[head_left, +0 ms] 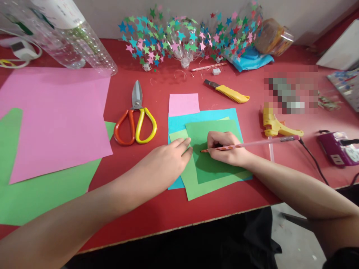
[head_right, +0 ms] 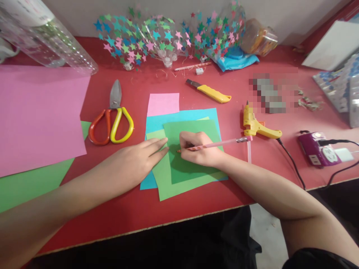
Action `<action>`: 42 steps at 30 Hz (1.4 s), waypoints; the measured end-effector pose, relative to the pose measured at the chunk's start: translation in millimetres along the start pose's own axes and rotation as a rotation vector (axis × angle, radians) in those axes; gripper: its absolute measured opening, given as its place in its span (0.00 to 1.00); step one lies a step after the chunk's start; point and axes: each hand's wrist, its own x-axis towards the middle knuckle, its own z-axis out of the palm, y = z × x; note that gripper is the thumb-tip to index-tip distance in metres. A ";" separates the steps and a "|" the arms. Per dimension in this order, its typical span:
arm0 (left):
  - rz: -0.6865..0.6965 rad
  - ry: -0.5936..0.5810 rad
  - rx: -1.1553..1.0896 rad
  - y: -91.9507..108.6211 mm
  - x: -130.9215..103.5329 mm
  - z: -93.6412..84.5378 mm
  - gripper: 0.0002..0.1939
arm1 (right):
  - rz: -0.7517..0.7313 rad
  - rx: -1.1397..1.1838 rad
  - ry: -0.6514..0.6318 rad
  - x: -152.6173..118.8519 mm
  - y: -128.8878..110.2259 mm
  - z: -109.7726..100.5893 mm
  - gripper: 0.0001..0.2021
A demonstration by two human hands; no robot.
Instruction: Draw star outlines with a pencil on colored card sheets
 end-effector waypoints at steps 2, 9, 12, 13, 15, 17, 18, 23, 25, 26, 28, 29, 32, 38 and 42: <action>0.001 -0.015 -0.006 0.0 0.3 -0.7 0.23 | 0.000 0.002 -0.001 -0.2 0.0 -0.3 0.06; -0.002 -0.035 -0.027 -1.0 2.1 -0.8 0.22 | -0.011 -0.003 0.008 -1.3 0.3 -0.2 0.06; -0.006 -0.033 -0.028 -1.1 1.3 0.4 0.22 | -0.025 -0.001 0.010 -1.2 -0.4 0.7 0.06; -0.004 -0.029 -0.027 -1.0 0.8 0.7 0.22 | -0.030 -0.002 0.011 -1.1 -0.8 1.0 0.07; 0.001 -0.020 -0.026 -0.8 0.1 0.8 0.22 | -0.037 -0.010 0.015 -1.0 -1.4 1.7 0.07; 0.005 -0.011 -0.030 -0.9 -0.1 0.6 0.21 | -0.046 -0.021 0.016 -0.9 -1.5 2.5 0.07; 0.004 -0.008 -0.033 -1.2 -0.1 0.4 0.21 | -0.050 -0.024 0.013 -0.9 -1.3 2.9 0.07; -0.012 -0.004 -0.073 -5.5 0.5 0.9 0.20 | -0.053 -0.047 -0.005 -1.0 -0.8 5.0 0.07; -0.023 0.007 -0.102 -7.6 0.3 2.1 0.20 | -0.058 -0.056 -0.012 -0.9 -1.7 5.4 0.07; -0.031 0.013 -0.115 -8.4 0.2 2.8 0.19 | -0.063 -0.059 -0.016 -0.7 -2.2 5.4 0.07; -0.043 0.021 -0.139 -9.6 -0.1 4.0 0.19 | -0.072 -0.062 -0.022 -0.3 -2.9 5.3 0.06; -0.046 0.023 -0.147 -9.9 -0.1 4.3 0.18 | -0.075 -0.063 -0.026 -0.2 -2.9 5.2 0.06; -0.050 0.026 -0.162 -10.4 0.3 4.5 0.18 | -0.087 -0.064 -0.032 0.0 -2.1 5.2 0.06; -0.043 0.025 -0.141 -10.2 1.0 3.4 0.18 | -0.103 -0.076 0.005 -1.0 0.0 5.6 0.07; -0.033 0.017 -0.109 -9.6 1.0 4.2 0.17 | -0.088 -0.097 0.051 -1.6 1.2 5.6 0.08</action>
